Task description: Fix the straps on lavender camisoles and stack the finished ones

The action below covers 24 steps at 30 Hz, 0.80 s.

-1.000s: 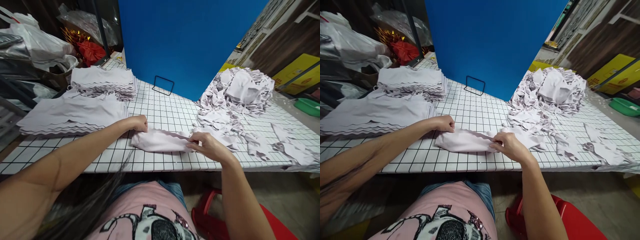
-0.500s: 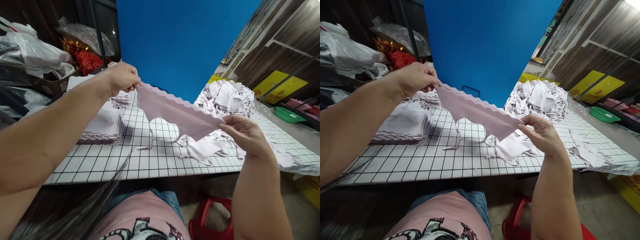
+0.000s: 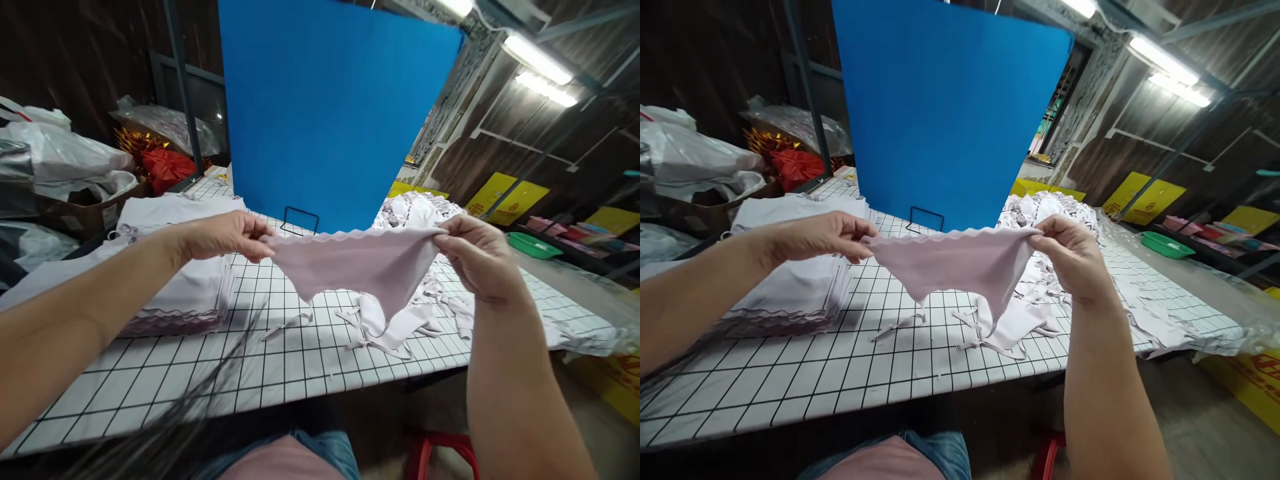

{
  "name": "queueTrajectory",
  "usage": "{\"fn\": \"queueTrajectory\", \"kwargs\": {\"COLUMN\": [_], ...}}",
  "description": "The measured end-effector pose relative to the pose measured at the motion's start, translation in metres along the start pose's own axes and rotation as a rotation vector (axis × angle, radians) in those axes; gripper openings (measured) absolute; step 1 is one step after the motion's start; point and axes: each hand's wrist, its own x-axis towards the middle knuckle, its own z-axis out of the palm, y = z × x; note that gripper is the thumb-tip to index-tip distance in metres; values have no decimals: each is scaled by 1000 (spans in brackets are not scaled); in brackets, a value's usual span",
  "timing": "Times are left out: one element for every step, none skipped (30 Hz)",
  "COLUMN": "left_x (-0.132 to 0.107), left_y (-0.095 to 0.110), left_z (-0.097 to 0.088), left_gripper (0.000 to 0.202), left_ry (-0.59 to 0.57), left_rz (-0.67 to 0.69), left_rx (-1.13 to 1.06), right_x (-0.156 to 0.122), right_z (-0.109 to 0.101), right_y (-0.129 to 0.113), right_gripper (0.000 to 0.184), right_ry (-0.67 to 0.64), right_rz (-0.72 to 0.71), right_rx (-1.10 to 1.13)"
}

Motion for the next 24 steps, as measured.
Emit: {"fn": "queueTrajectory", "kwargs": {"left_x": [2,5,9,14,19,23,26,27,28,28,27,27,27,28,29,31,34,36,38,40,41,42,43,42], "left_y": [-7,-14,-20,-24,-26,-26,-23,-19,-12,-4,5,14,22,29,34,36,37,36,34,32,29,27,26,26], "left_z": [2,4,5,7,10,14,20,28,37,48,60,72,84,94,103,110,115,119,121,122,121,119,117,114], "left_gripper": [35,33,30,28,26,25,25,24,24,24,25,27,30,32,34,35,34,32,30,28,26,26,27,29], "left_ry": [3,20,47,86,150,234,330,416,470,475,410,314,221,146,102,86,89,100,107,105,96,75,52,31], "left_rz": [1,-2,-14,-32,-57,-76,-79,-56,-9,54,124,181,218,244,261,273,283,286,283,277,274,274,276,277], "left_rx": [-4,-8,-4,16,62,131,212,289,346,367,346,296,235,184,153,142,144,151,151,134,102,62,24,-8], "right_x": [-1,-2,-3,-4,-5,-6,-6,-5,-4,-2,-1,0,1,2,3,3,2,2,1,1,0,-1,-2,-3], "right_z": [3,7,11,17,22,29,36,43,51,58,66,74,81,88,93,98,101,103,104,104,102,101,99,98], "right_y": [1,2,3,4,5,6,8,10,11,13,15,17,18,19,20,21,22,22,23,24,25,26,27,29], "right_gripper": [15,17,18,18,19,21,22,24,26,29,31,33,34,36,38,39,41,41,41,40,39,36,33,30], "right_ry": [-10,-23,-42,-65,-96,-129,-163,-194,-223,-250,-272,-290,-299,-304,-308,-313,-321,-332,-345,-361,-373,-383,-395,-408], "right_rz": [24,50,75,99,122,144,166,188,212,237,262,283,301,313,324,333,340,341,333,315,285,248,209,173], "right_rx": [4,7,9,10,10,10,11,14,19,26,33,39,43,45,46,47,49,51,49,39,21,1,-11,-9]}}
